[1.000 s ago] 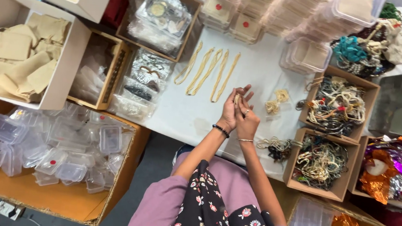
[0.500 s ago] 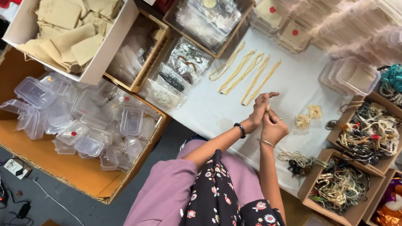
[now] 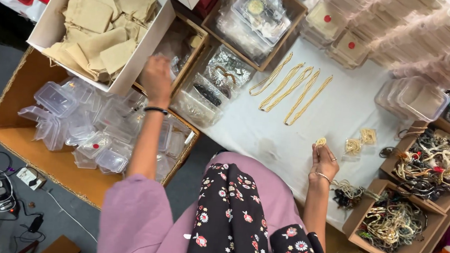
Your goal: The person sits at a table and organizes thin, gold-colored chains by straightening them and laying them out in rows. They then pick up small, clear plastic bags, place the chains inside, and set the packaged items on the table.
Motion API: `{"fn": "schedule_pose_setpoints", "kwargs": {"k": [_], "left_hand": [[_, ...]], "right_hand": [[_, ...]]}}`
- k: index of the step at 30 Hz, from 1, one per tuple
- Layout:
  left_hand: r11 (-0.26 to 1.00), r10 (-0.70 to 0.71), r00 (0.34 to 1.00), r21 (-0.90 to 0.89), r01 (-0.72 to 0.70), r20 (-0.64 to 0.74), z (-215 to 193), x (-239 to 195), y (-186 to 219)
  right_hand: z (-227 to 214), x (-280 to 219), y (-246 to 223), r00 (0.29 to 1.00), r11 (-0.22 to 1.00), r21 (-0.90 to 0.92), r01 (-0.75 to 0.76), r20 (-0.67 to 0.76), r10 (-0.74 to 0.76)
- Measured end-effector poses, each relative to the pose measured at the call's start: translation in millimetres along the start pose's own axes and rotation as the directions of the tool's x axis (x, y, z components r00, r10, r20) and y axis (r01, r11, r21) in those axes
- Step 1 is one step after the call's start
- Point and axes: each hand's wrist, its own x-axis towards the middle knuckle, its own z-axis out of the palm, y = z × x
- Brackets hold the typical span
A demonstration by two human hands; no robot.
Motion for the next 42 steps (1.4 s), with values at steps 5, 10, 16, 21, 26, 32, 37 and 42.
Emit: {"fn": "schedule_pose_setpoints", "kwargs": {"k": [5, 10, 16, 21, 26, 32, 37, 42], "left_hand": [[0.904, -0.423, 0.883, 0.171, 0.393, 0.204, -18.7, 0.4, -5.9], [0.832, -0.519, 0.842, 0.314, 0.458, 0.147, 6.6, -23.0, -32.9], [0.823, -0.557, 0.819, -0.037, 0.566, 0.137, 5.4, -24.7, -52.5], [0.695, -0.618, 0.738, -0.251, 0.674, 0.272, -34.3, -6.0, 20.1], [0.873, -0.488, 0.873, -0.011, 0.488, 0.01, -40.1, 12.4, 57.1], [0.955, -0.243, 0.951, -0.122, 0.268, 0.192, -3.9, 16.7, 90.7], [0.926, -0.363, 0.931, 0.118, 0.358, 0.03, 42.3, 31.0, 47.0], [0.869, -0.286, 0.858, -0.262, 0.421, 0.427, 10.4, 17.7, 97.3]], "right_hand": [[9.7, -10.9, -5.7, 1.0, 0.999, -0.05, 0.002, 0.007, -0.002], [3.1, -11.3, -13.4, 0.994, 0.99, -0.109, 0.093, 0.068, -0.086], [0.4, -19.8, -28.1, 0.987, 0.982, -0.097, 0.161, 0.034, -0.158], [12.2, -37.7, -32.8, 0.988, 0.968, -0.201, 0.148, 0.061, -0.139], [48.3, -61.7, -41.5, 0.959, 0.921, -0.299, 0.248, 0.209, -0.19], [94.4, -105.2, -61.2, 0.681, 0.5, -0.472, 0.726, 0.593, -0.429], [121.6, -131.2, -73.5, 0.423, 0.218, -0.363, 0.906, 0.791, -0.442], [109.8, -126.6, -61.7, 0.517, 0.321, -0.41, 0.854, 0.745, -0.423]]}}
